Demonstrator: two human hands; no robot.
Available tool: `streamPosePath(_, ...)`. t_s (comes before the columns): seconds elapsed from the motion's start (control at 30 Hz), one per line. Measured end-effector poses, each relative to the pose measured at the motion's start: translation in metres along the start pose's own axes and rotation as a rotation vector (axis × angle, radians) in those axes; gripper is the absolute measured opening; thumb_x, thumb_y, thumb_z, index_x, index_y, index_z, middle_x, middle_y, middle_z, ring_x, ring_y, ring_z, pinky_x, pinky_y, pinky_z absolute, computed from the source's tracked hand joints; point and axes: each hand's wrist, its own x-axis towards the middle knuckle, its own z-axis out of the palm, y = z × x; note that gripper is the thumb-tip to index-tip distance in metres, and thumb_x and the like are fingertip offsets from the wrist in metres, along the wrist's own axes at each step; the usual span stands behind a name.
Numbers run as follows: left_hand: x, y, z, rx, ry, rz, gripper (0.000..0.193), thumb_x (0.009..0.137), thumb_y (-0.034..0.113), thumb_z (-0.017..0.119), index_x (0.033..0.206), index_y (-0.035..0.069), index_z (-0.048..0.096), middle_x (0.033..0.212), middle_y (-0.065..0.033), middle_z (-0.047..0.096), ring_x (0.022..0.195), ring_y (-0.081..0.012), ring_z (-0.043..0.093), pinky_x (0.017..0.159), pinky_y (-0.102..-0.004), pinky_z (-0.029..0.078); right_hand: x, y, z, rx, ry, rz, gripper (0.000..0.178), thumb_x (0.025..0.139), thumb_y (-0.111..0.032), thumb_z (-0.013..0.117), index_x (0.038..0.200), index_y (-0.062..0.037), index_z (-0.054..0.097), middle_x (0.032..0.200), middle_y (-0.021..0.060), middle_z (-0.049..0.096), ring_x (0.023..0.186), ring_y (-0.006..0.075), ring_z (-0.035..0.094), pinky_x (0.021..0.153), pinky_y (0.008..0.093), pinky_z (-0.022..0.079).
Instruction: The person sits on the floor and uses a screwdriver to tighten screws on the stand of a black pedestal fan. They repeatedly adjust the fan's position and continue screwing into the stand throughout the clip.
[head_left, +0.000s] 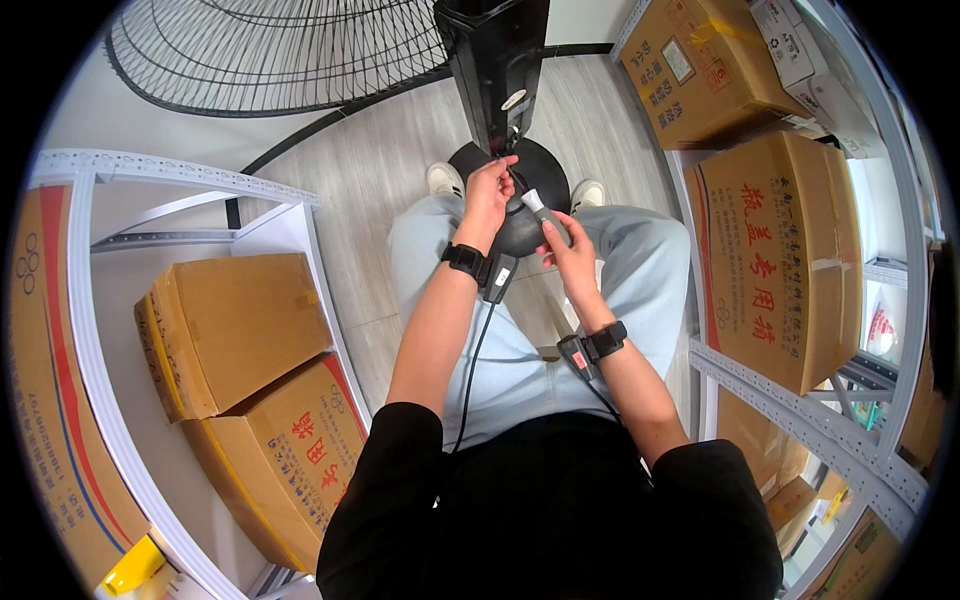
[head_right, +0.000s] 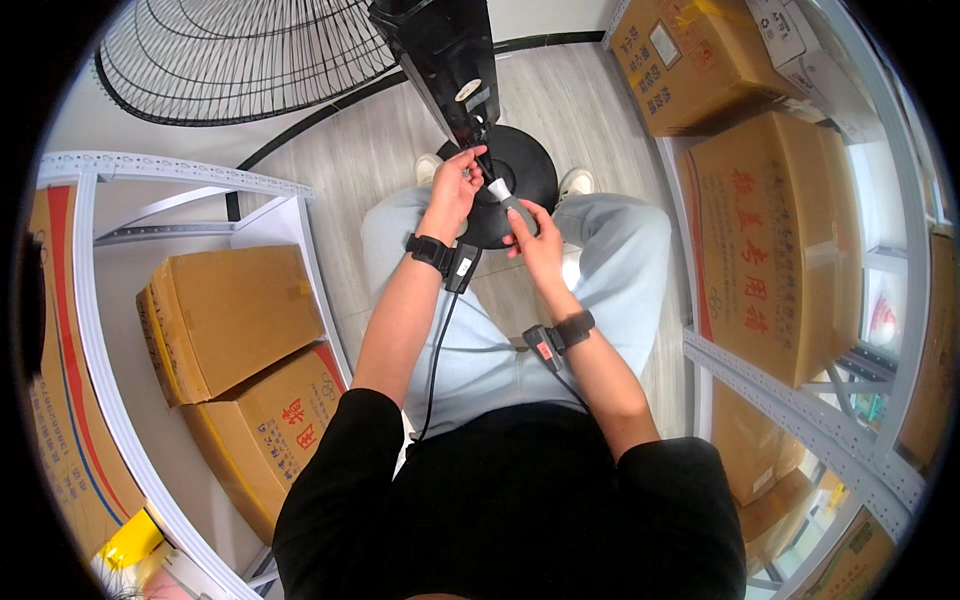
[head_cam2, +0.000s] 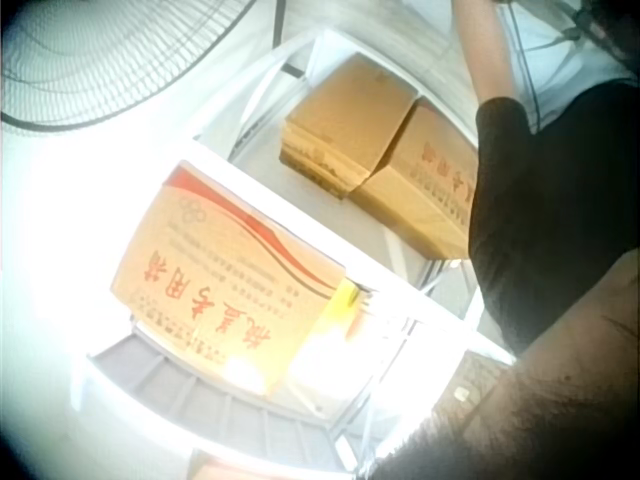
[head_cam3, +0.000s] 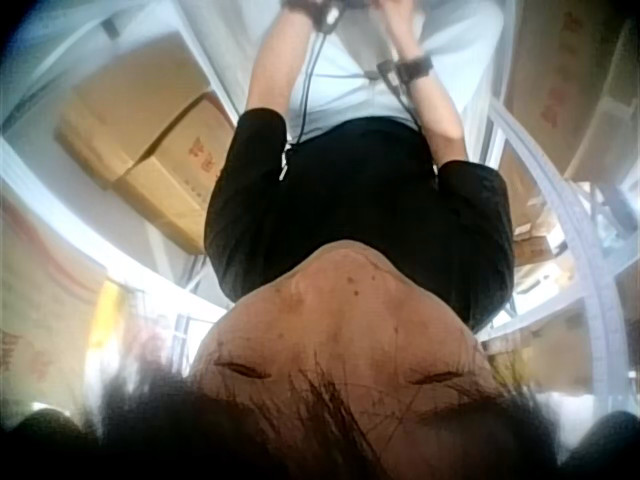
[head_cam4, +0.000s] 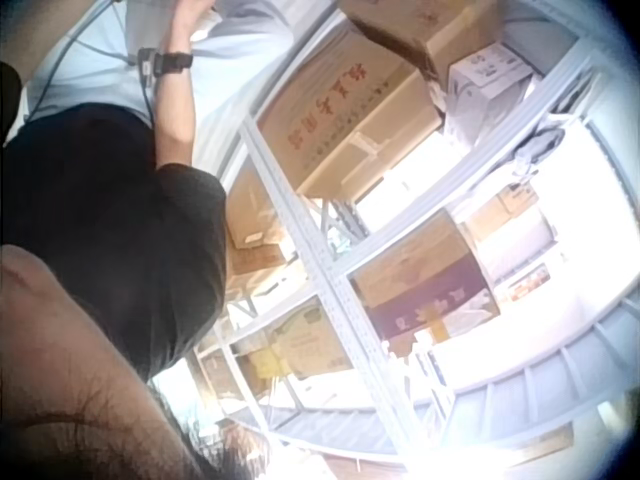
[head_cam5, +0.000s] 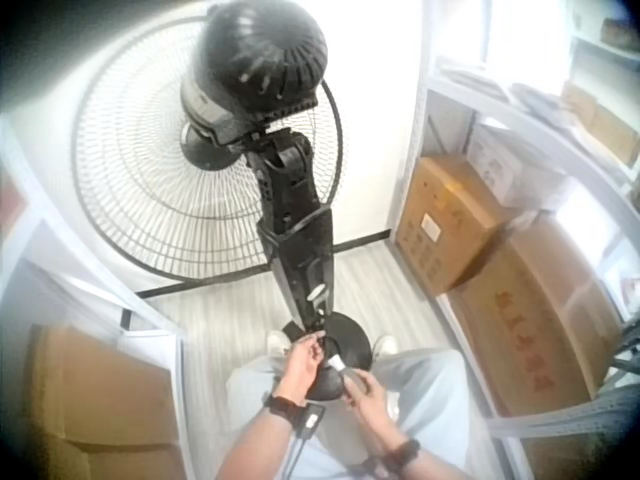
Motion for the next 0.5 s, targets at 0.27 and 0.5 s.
streamPosePath(0.27,-0.004,0.002,0.003,0.004,0.011,-0.007,0.02,0.092,0.014,0.055,0.096,-0.003,0.065,0.067,0.0031,0.046,0.058,-0.0071,0.043,0.052,-0.0205,0.035,-0.002,-0.004,0.001,0.146,-0.056,0.081,0.038,0.097,-0.033,0.05,0.117,-0.0013,0.053,0.093,0.0068,0.064,0.06,0.0084,0.057,0.049,0.0186,0.042)
streamPosePath(0.5,-0.006,0.002,0.006,0.057,0.017,-0.026,0.021,0.092,0.015,0.055,0.09,-0.002,0.066,0.065,0.0039,0.046,0.055,-0.0059,0.043,0.049,-0.0201,0.034,0.004,0.005,-0.008,0.296,-0.111,0.162,0.034,0.097,-0.038,0.048,0.106,-0.0057,0.055,0.089,0.006,0.065,0.058,0.0085,0.06,0.048,0.0178,0.044)
